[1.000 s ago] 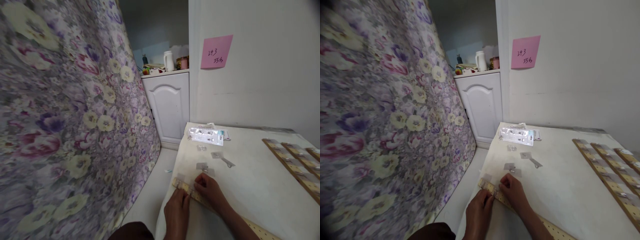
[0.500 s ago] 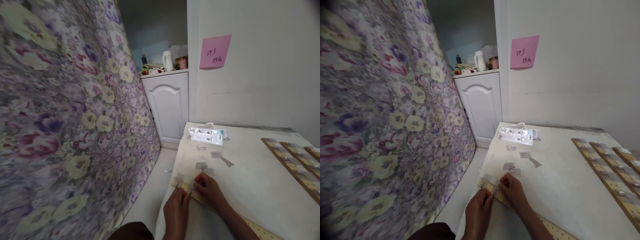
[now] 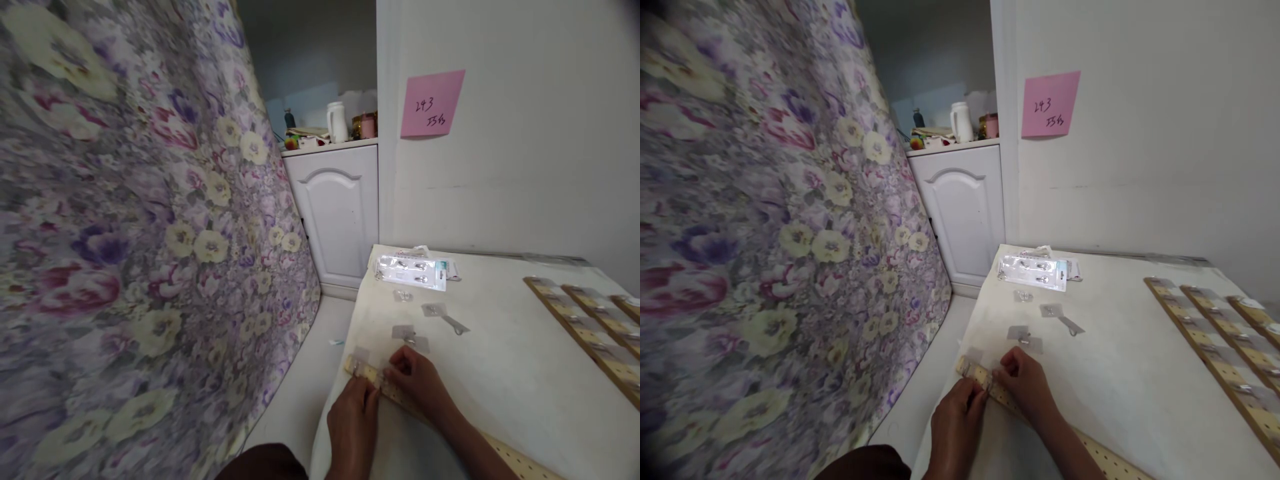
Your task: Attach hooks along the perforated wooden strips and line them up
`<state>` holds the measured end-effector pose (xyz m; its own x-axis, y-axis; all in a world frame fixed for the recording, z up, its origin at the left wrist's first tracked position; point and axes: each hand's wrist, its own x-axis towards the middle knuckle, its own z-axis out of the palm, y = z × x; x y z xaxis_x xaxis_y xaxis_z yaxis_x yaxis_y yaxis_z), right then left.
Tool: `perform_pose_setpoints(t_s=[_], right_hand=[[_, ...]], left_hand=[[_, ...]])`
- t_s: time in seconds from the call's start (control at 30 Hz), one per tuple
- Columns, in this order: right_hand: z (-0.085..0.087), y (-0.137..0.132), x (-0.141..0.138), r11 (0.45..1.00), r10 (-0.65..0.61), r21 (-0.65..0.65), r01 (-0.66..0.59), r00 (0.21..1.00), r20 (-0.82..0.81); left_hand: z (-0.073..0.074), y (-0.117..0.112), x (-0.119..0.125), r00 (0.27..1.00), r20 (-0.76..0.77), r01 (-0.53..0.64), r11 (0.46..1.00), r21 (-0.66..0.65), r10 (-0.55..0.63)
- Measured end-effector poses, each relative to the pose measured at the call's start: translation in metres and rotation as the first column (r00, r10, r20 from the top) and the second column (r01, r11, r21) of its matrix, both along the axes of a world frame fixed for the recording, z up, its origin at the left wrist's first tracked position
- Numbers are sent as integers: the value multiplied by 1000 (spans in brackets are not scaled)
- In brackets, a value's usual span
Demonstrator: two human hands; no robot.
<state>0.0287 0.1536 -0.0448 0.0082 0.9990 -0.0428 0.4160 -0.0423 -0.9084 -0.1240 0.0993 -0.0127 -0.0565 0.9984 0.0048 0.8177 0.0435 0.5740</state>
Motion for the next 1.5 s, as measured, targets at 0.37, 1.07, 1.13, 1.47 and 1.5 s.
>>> perform_pose_setpoints(t_s=[0.37,1.07,1.13,1.47,1.5], right_hand=[[-2,2,-2,1000,-15,3,15,998,59],[0,1,-4,999,-33,-1,33,997,63],[-1,1,-3,1000,-29,-6,30,998,58],[0,-1,-4,1000,-30,-1,30,999,27],[0,-1,-4,1000,-28,8,28,999,18]], left_hand=[[-2,0,-1,1000,-6,4,1000,12,-4],[-2,-21,-10,927,-312,183,977,-105,-207],[4,-19,-7,905,-360,173,970,-170,-225],[12,-17,2,881,-414,150,966,-212,-228],[12,-17,1,884,-408,153,966,-211,-229]])
